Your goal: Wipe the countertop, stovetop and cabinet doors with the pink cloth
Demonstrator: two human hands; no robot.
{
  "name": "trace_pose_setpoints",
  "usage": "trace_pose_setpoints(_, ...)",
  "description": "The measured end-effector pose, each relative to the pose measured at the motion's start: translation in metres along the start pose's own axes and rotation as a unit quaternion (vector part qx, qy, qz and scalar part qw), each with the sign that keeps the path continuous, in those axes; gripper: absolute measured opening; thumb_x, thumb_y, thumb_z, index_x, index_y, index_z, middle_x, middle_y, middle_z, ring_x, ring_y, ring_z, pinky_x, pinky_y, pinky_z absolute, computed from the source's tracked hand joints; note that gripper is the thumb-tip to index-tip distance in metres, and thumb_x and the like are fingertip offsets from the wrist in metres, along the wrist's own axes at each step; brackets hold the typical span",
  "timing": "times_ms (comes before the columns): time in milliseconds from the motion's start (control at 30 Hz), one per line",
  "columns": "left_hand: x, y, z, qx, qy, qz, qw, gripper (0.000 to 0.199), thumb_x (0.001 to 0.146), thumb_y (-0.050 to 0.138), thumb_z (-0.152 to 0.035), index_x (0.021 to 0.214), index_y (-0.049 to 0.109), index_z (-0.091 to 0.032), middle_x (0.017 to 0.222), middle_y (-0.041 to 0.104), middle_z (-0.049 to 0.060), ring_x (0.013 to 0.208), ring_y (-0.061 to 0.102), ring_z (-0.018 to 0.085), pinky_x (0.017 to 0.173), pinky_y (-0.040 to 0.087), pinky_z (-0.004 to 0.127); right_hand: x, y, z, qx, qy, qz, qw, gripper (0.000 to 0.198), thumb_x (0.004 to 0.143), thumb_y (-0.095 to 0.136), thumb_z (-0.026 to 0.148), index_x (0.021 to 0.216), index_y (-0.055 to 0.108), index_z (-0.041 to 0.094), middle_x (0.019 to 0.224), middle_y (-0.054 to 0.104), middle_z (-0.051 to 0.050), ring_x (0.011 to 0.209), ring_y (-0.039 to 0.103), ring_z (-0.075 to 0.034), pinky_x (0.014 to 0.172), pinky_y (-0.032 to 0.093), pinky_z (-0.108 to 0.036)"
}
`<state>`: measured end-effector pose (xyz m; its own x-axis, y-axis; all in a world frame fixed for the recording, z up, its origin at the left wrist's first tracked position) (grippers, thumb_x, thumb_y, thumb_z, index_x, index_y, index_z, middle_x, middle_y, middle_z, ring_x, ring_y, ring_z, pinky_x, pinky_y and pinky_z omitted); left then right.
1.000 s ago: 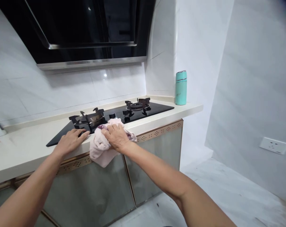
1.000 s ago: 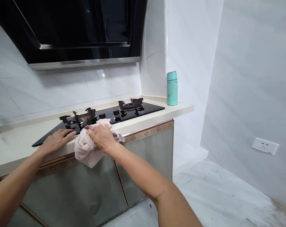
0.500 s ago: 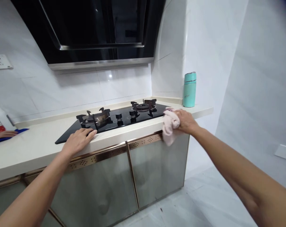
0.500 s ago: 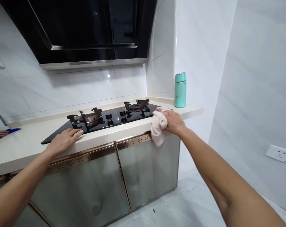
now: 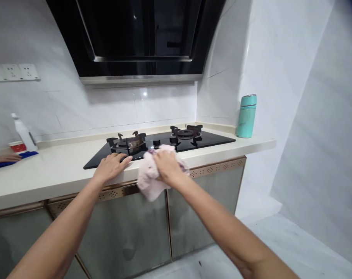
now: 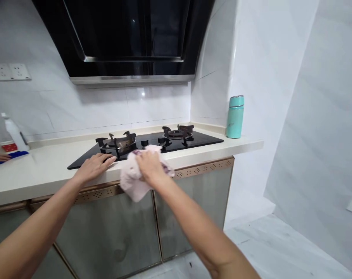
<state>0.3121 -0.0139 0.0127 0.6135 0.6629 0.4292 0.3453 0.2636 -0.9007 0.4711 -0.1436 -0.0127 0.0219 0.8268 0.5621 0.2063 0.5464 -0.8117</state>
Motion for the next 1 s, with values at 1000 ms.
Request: trace_pose_setpoints(1000, -0.026, 0.034, -0.193, 0.111, 0.214, -0.142, 0.96, 0.071, 0.078, 0.076, -0.058, 0.136, 0.052, -0.025, 0.121, 0.061, 0.013, 0.112, 0.055, 0.032, 0.091, 0.037, 0.046, -0.027, 0.019, -0.107, -0.021, 0.059, -0.1, 0.993, 0.041, 0.101, 0.034, 0.028, 0.118, 0.071, 0.02, 0.121, 0.073, -0.01, 0.111, 0.067, -0.023, 0.086, 0.047, -0.034)
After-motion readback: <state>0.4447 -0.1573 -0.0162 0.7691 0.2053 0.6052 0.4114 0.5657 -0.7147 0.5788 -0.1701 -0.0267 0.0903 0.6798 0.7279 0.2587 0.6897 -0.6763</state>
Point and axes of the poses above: each hand's wrist, its own x-axis towards the middle knuckle, its own y-axis out of the palm, z = x × y, the point moved 8 cm from there along x, towards the middle knuckle
